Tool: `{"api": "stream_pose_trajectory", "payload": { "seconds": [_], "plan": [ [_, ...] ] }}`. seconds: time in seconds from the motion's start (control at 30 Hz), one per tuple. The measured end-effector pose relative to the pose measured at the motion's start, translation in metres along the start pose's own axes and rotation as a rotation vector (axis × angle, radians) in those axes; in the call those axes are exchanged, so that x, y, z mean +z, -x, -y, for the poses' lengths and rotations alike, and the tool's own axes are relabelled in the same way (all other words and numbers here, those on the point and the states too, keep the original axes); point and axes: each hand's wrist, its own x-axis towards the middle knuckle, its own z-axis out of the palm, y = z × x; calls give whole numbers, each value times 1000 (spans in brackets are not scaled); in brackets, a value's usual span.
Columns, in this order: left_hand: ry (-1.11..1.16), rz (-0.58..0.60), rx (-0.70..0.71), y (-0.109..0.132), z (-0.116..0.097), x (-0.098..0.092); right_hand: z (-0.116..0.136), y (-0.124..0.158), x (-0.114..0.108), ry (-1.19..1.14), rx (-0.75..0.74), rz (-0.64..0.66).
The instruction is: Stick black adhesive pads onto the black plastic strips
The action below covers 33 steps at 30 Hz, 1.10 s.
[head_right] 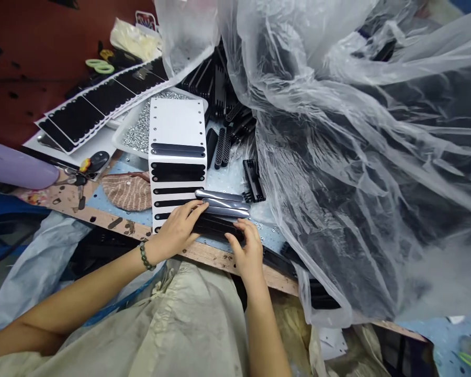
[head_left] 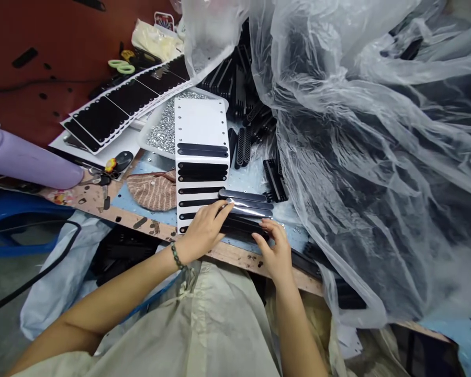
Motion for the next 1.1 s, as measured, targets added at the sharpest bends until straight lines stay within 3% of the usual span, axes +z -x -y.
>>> {"api": "stream_pose_trajectory", "payload": {
  "seconds": [0.1,0.27,0.33,0.43,0.53,0.6,0.73,0.8,1.0,1.1],
  "plan": [
    [115,-5,-26,4,-3,-15,-2,1,-9,-66,22,-75],
    [678,-8,-338,14,-8,-48,-1,1,-23,-295,59,-114],
    [923,101,-365,13,-9,-55,4,1,-26,-322,50,-83],
    [1166,368,-381,8,-9,-60,12,3,-28,-329,5,31],
    [1244,633,-400,8,-12,-59,20,8,-28,-292,-53,180],
    [1170,694,-403,11,-17,-55,25,11,-25,-232,-71,152],
    [984,576,-385,19,-26,-45,36,16,-17,-11,-171,-107],
    [956,510,-369,21,-30,-42,39,18,-16,97,-237,-168],
    [832,402,-299,28,-36,-35,44,23,-17,198,-267,-126],
    [719,353,-208,34,-35,-28,43,28,-19,181,-204,-88]
  ]
}}
